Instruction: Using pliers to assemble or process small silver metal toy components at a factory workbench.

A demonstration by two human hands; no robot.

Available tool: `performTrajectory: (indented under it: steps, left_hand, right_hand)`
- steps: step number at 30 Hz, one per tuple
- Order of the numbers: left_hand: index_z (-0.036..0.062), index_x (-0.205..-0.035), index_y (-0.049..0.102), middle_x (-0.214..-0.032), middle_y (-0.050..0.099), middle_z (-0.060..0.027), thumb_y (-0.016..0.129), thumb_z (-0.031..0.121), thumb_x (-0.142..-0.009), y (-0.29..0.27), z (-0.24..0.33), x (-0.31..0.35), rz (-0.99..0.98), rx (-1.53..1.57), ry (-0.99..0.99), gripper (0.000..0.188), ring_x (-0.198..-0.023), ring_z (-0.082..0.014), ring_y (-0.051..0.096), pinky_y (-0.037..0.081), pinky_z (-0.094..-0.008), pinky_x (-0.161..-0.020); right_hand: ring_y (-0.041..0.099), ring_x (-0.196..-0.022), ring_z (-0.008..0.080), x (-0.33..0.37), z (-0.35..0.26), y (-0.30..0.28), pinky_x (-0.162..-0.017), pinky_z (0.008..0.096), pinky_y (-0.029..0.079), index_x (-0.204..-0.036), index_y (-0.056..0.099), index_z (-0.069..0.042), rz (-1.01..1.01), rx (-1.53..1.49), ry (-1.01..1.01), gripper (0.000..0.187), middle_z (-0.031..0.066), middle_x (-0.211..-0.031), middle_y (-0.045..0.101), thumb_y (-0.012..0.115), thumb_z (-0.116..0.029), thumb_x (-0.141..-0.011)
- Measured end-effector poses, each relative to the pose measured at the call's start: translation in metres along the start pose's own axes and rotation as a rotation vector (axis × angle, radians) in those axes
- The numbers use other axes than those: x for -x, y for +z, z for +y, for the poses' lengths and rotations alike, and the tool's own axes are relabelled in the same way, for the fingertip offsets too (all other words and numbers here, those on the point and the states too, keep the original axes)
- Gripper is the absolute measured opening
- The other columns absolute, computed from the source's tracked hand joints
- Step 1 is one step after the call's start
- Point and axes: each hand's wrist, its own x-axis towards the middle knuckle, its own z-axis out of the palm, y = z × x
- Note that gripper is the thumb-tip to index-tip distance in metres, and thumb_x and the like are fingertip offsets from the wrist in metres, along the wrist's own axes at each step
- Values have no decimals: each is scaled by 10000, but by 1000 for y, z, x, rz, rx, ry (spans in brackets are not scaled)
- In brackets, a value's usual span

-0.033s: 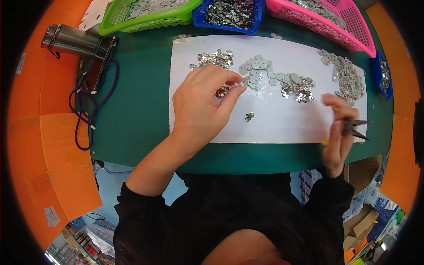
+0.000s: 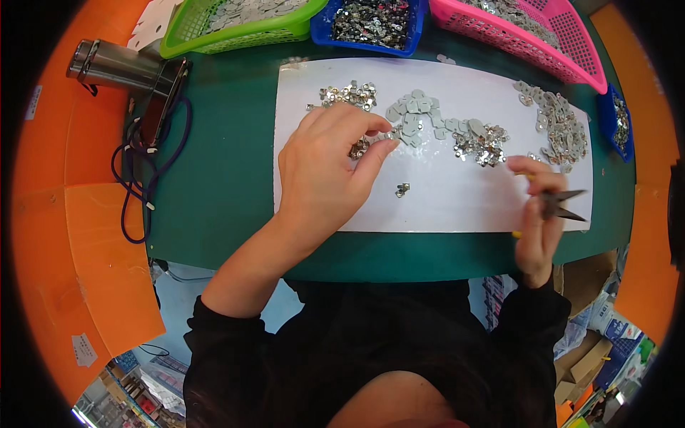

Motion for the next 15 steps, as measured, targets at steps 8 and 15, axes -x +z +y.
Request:
performTrajectory:
  steps: [8,15]
  left_hand:
    - [76,-818,685,-824,608,-39,780,208,-751,6,8,-29,-79,-409,281,175,-833,-236,537,406,-373,-758]
    - [78,-796,670,-819,596,-45,785,195,-740,25,-1,-28,-86,-394,220,173,-838,-242,537,413,-383,-754]
  right_hand:
    - [557,-1058,266,-8,-4,11,-928,347,431,-943,504,-24,-151,89,73,89,177,-1168,585,555,-11,-870]
    - [534,-897,244,-5,-8,10,-860,345,399,-906,579,-28,-93,345,-137,152,108,-895,576,593,41,-771]
